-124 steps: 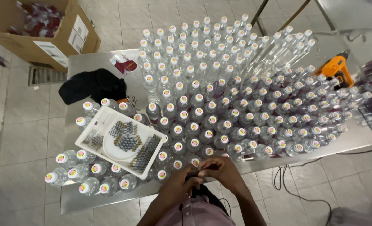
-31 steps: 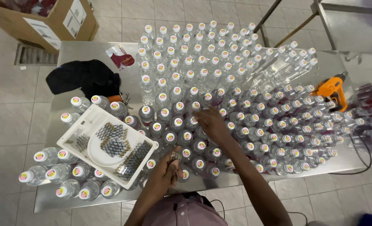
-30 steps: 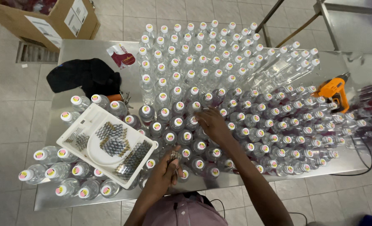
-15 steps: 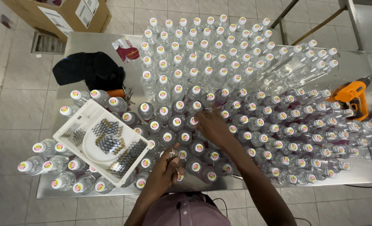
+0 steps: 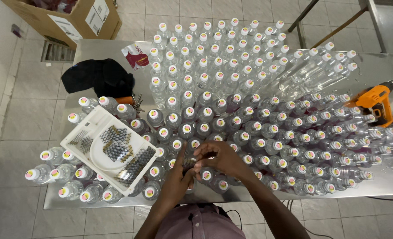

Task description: The person repeatedly picks up small metal caps from a white tray and screws them onto the tops of numerous clear plastic bottles arranged on a stainless steel table. The person works systematically across the rows of bottles, securing each cap by hand.

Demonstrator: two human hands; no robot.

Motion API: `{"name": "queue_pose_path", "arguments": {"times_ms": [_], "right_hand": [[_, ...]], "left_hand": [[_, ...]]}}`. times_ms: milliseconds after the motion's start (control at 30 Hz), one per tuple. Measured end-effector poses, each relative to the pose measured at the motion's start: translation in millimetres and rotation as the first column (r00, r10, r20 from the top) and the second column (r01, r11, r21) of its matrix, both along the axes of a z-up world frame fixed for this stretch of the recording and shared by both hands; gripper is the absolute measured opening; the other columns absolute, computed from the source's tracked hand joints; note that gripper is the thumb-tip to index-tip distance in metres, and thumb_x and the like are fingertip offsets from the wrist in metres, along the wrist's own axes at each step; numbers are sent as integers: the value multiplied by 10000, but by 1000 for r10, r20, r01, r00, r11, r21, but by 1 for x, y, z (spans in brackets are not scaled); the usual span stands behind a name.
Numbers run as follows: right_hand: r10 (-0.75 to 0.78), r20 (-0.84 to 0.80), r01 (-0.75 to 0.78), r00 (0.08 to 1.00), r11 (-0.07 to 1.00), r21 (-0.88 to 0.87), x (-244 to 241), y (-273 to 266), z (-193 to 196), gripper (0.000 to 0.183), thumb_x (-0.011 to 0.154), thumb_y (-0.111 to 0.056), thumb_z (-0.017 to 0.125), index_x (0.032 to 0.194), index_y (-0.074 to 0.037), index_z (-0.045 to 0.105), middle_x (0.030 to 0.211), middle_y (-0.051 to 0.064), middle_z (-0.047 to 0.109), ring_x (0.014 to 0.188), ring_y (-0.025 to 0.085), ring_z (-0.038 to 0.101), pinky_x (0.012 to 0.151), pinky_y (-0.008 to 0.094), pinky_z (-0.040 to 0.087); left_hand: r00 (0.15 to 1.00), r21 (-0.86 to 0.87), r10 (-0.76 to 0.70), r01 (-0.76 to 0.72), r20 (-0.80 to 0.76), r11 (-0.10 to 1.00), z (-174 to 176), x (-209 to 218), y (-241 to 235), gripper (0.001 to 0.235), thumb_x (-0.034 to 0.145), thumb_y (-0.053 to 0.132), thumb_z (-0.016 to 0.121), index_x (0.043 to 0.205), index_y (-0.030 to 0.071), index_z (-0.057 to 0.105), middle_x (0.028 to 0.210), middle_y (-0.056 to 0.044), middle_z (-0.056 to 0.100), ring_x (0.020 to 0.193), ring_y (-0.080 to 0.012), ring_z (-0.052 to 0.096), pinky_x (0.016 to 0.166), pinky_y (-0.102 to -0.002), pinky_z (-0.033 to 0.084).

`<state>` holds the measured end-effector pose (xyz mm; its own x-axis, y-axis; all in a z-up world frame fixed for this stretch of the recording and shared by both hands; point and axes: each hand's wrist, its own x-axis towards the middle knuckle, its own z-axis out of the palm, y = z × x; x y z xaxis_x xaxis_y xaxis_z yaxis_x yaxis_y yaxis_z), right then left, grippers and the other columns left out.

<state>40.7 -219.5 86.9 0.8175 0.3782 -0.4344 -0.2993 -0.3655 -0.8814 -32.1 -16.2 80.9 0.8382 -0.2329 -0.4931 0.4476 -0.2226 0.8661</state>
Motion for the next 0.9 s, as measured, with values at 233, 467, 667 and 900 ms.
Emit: {"name": "queue_pose_path", "arguments": {"times_ms": [233,467,667,900], "right_hand": [[-184,-101,195,978,975,105,-2,-6,-7,255,783,-25,956,1024,-48,877,841,65,845,809,150,792,797,304,645],[-238,105,241,965,970,-14,33,-11,-18,259,865,-182,899,1117,-122,879,1008,57,900,943,150,862,874,306,685],[-251,483,318,839,946,-61,98,-11,-43,287,997,-310,766,1213,-126,808,1122,63,861,1079,221,837,975,380,676],[-73,715,185,695,980,-79,127,-23,-99,241,1096,-168,663,1272,-52,780,1218,103,820,1048,263,810,928,393,691]], "left_hand": [[997,-102,-24,31,67,994,-9,-5,2,746,1102,342,469,1780,281,164,920,-11,822,594,-114,591,636,-313,545],[993,-127,115,-117,-25,985,-8,-5,12,740,1092,337,507,1780,300,236,874,-38,816,599,-118,589,624,-312,514],[983,-151,178,-184,-49,971,-4,-13,21,716,1099,240,499,1774,300,270,863,-65,825,565,-130,567,579,-319,497],[978,-203,206,-210,-43,956,-25,-22,28,726,1092,298,524,1771,265,269,844,-68,820,529,-126,576,534,-317,464]]}}
